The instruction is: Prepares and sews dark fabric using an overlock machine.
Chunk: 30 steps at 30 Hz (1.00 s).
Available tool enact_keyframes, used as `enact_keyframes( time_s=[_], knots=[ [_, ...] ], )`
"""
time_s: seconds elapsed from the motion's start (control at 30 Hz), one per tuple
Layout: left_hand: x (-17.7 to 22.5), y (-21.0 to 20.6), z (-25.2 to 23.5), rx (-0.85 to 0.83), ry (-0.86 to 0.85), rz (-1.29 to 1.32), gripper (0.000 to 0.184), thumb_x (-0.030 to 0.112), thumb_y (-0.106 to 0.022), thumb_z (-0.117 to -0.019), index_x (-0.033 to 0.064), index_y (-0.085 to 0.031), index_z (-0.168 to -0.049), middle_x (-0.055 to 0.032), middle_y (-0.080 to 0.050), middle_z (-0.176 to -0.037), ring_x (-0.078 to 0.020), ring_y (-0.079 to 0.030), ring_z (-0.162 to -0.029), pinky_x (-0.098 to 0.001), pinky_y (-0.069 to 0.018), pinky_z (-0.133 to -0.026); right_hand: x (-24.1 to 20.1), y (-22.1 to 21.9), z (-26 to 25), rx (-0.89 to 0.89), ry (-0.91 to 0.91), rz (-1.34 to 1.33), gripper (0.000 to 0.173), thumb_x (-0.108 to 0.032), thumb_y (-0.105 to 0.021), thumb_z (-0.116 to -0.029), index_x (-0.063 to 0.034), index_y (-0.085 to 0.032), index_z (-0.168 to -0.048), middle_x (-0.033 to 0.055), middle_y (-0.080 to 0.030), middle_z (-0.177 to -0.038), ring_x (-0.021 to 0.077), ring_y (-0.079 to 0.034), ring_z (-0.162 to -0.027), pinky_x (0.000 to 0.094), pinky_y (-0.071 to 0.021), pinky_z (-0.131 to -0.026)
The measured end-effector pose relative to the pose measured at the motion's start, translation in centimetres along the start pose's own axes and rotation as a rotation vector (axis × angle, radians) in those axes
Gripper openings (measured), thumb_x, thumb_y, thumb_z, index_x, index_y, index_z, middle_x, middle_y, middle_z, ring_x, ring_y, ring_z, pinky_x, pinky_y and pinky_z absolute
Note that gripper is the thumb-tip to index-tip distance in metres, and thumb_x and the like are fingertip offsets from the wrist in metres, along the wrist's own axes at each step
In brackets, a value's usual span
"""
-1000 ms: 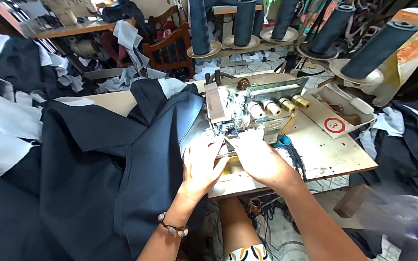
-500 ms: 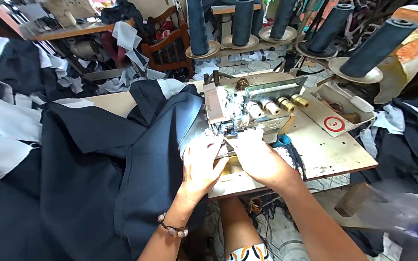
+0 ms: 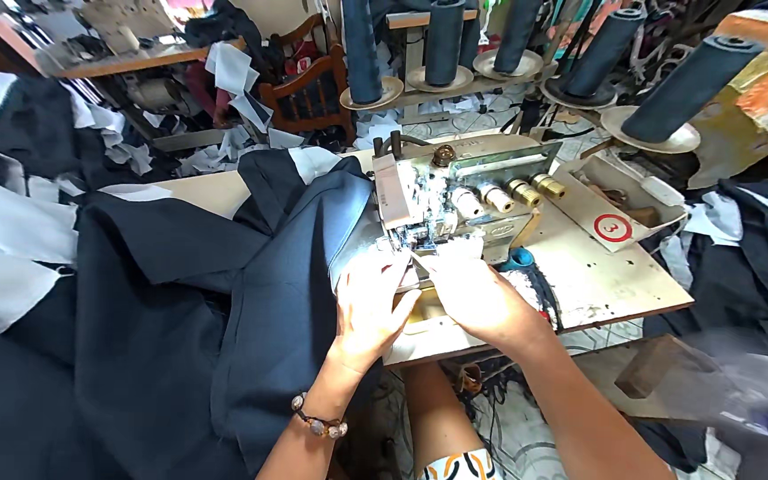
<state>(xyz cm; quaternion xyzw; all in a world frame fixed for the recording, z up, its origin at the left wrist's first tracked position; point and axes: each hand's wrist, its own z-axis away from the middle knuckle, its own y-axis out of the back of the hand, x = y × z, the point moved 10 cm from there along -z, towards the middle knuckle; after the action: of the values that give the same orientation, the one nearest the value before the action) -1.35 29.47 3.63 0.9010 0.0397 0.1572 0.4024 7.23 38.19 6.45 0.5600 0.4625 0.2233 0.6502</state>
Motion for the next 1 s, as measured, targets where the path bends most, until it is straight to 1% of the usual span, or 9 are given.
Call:
enact_keyframes(
  time_s=[0.07, 0.2, 0.4, 0.6, 0.67, 0.73, 0.8, 0.87, 1.0],
  knots=[
    [0.03, 0.03, 0.02, 0.005, -0.006, 0.001, 0.046, 0.046, -0.053, -0.0982, 0.0224, -0.07, -0.134, -0.007, -0.069, -0.127, -0.028, -0.061, -0.123, -0.0543, -0.0433, -0.105, -0.11, -0.03, 0.01, 0.001, 0.012, 0.02, 0.026, -0.015, -0.052, -0.1042, -0.0045, -0.07, -0.12, 0.0177, -0.07, -0.095, 0.034, -0.069, -0.091, 0.0492, -0.0554, -0.077],
    [-0.03, -0.11, 0.0, -0.013, 0.0, -0.005, 0.047, 0.047, -0.053, -0.0982, 0.0232, -0.069, -0.135, -0.006, -0.069, -0.128, -0.0276, -0.061, -0.124, -0.054, -0.043, -0.105, 0.01, -0.18, 0.01, -0.025, -0.008, 0.02, 0.027, -0.014, -0.052, -0.1041, -0.0055, -0.07, -0.122, 0.0177, -0.07, -0.094, 0.0345, -0.069, -0.091, 0.0499, -0.055, -0.077],
    [-0.01, 0.0, -0.01, -0.003, 0.0, -0.003, 0.046, 0.046, -0.054, -0.0978, 0.0228, -0.07, -0.134, -0.0066, -0.068, -0.127, -0.0278, -0.06, -0.124, -0.0536, -0.0427, -0.106, 0.0, -0.01, 0.0, -0.01, 0.001, 0.012, 0.024, -0.015, -0.052, -0.1038, -0.0034, -0.071, -0.116, 0.0178, -0.069, -0.09, 0.0344, -0.069, -0.088, 0.0498, -0.0547, -0.075],
    [0.01, 0.01, 0.01, -0.002, -0.004, -0.007, 0.047, 0.047, -0.053, -0.098, 0.023, -0.069, -0.135, -0.0067, -0.069, -0.126, -0.0278, -0.061, -0.123, -0.0534, -0.0429, -0.106, 0.04, -0.14, -0.13, -0.038, -0.007, 0.0, 0.027, -0.015, -0.052, -0.1044, -0.0058, -0.07, -0.122, 0.017, -0.07, -0.092, 0.0332, -0.069, -0.09, 0.0493, -0.0547, -0.077],
    [-0.06, -0.06, 0.04, -0.004, 0.0, -0.007, 0.047, 0.047, -0.053, -0.0978, 0.0233, -0.069, -0.135, -0.0067, -0.069, -0.127, -0.028, -0.061, -0.123, -0.0543, -0.0429, -0.105, 0.05, -0.13, -0.16, -0.039, -0.011, -0.014, 0.026, -0.016, -0.051, -0.1049, -0.0059, -0.07, -0.12, 0.0166, -0.069, -0.091, 0.0329, -0.069, -0.089, 0.0495, -0.0544, -0.077],
    [-0.06, -0.07, 0.04, -0.002, -0.002, -0.009, 0.047, 0.047, -0.053, -0.0979, 0.0231, -0.069, -0.135, -0.0068, -0.069, -0.127, -0.0279, -0.061, -0.123, -0.0545, -0.0427, -0.105, 0.09, -0.16, -0.18, -0.046, -0.017, -0.019, 0.026, -0.016, -0.051, -0.1052, -0.0047, -0.07, -0.12, 0.0176, -0.069, -0.093, 0.0339, -0.069, -0.092, 0.0503, -0.0543, -0.079],
    [0.01, -0.01, 0.03, 0.005, -0.008, -0.008, 0.046, 0.047, -0.054, -0.0976, 0.0221, -0.07, -0.134, -0.0074, -0.069, -0.127, -0.0282, -0.061, -0.123, -0.0546, -0.0425, -0.105, 0.01, -0.12, -0.18, -0.028, 0.002, -0.013, 0.026, -0.015, -0.052, -0.1042, -0.0042, -0.07, -0.12, 0.0183, -0.07, -0.094, 0.0345, -0.069, -0.092, 0.0509, -0.0548, -0.078],
    [0.06, 0.01, 0.03, 0.005, -0.009, -0.009, 0.047, 0.046, -0.053, -0.0979, 0.0219, -0.07, -0.134, -0.0074, -0.069, -0.126, -0.0279, -0.061, -0.122, -0.0543, -0.0423, -0.105, -0.06, -0.23, -0.19, -0.061, -0.013, 0.003, 0.027, -0.016, -0.05, -0.1053, -0.0045, -0.069, -0.121, 0.0182, -0.069, -0.096, 0.0346, -0.069, -0.094, 0.0507, -0.0543, -0.08],
    [0.04, 0.06, -0.01, 0.013, -0.003, -0.012, 0.047, 0.047, -0.052, -0.0982, 0.0222, -0.069, -0.135, -0.0072, -0.07, -0.125, -0.0275, -0.062, -0.121, -0.0537, -0.0425, -0.105, -0.33, -0.12, -0.17, -0.031, -0.012, 0.018, 0.028, -0.016, -0.051, -0.1047, -0.0045, -0.069, -0.123, 0.0182, -0.071, -0.098, 0.0349, -0.069, -0.095, 0.0509, -0.0547, -0.08]
  ],
)
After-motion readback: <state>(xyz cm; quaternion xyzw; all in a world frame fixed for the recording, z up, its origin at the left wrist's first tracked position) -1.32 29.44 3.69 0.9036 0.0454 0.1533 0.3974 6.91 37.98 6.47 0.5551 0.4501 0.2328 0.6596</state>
